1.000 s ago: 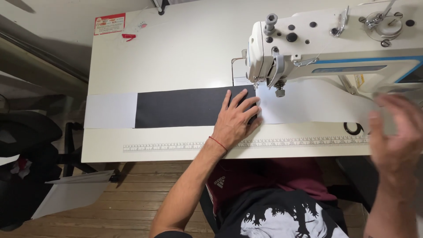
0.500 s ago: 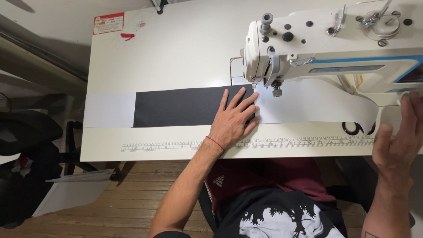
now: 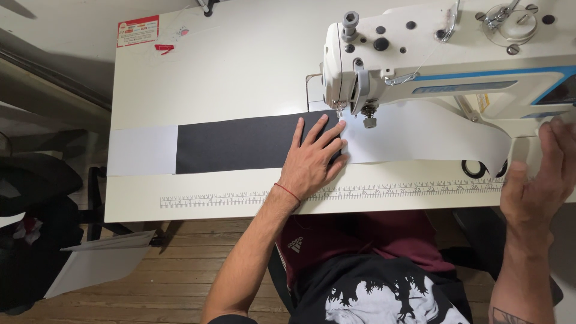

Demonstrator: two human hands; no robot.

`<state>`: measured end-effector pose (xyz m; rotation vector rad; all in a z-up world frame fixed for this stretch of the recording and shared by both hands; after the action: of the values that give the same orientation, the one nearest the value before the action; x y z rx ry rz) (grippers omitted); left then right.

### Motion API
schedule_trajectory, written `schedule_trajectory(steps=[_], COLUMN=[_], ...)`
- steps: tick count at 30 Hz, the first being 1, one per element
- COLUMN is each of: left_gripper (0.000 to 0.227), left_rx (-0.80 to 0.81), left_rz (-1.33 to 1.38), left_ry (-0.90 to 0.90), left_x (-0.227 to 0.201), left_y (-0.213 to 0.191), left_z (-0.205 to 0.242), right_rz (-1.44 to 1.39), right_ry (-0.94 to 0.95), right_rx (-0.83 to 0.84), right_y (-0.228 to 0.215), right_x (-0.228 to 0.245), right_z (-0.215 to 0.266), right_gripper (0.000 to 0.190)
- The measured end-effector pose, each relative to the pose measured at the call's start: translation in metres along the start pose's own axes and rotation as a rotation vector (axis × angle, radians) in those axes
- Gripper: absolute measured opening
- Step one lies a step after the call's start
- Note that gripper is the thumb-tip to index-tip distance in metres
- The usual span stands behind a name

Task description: Cutting and aligning leather strips at a sewing station in preparation for assembly

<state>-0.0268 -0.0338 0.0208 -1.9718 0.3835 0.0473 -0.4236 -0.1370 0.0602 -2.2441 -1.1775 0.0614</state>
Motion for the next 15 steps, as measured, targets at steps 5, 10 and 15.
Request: schedule_trajectory(steps=[5,10,15], left_gripper=[0.027,0.025,0.024], left_rx=[0.021,0.023,0.008], left_rz=[0.001,0.001,-0.009], left_ry=[-0.005,0.004,0.011], left_x=[0.000,-0.003,-0.004], left_y=[0.001,-0.001,0.000], left_z=[-0.001,-0.001,0.001], right_rz=[-0.004,0.211,0.214], right_ry=[-0.002,0.003,0.031], right_rx=[-0.031,0.012,0.012], right_y=[0.005,0.016,0.015], right_x=[-0.028,-0.083,-0.078], right_z=[0.027,0.072,0.072], right_gripper=[0.070,0.062,0.059])
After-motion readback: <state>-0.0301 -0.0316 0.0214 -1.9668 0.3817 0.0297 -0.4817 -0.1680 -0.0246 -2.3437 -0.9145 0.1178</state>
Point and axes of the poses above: each hand's wrist, its own z-axis away from the middle knuckle, its own y-axis out of the palm, x = y × z, the point moved 3 cm from there along -z, towards the middle knuckle, and after that the axes turned 7 degrees about -x, right-handed, at the moved point
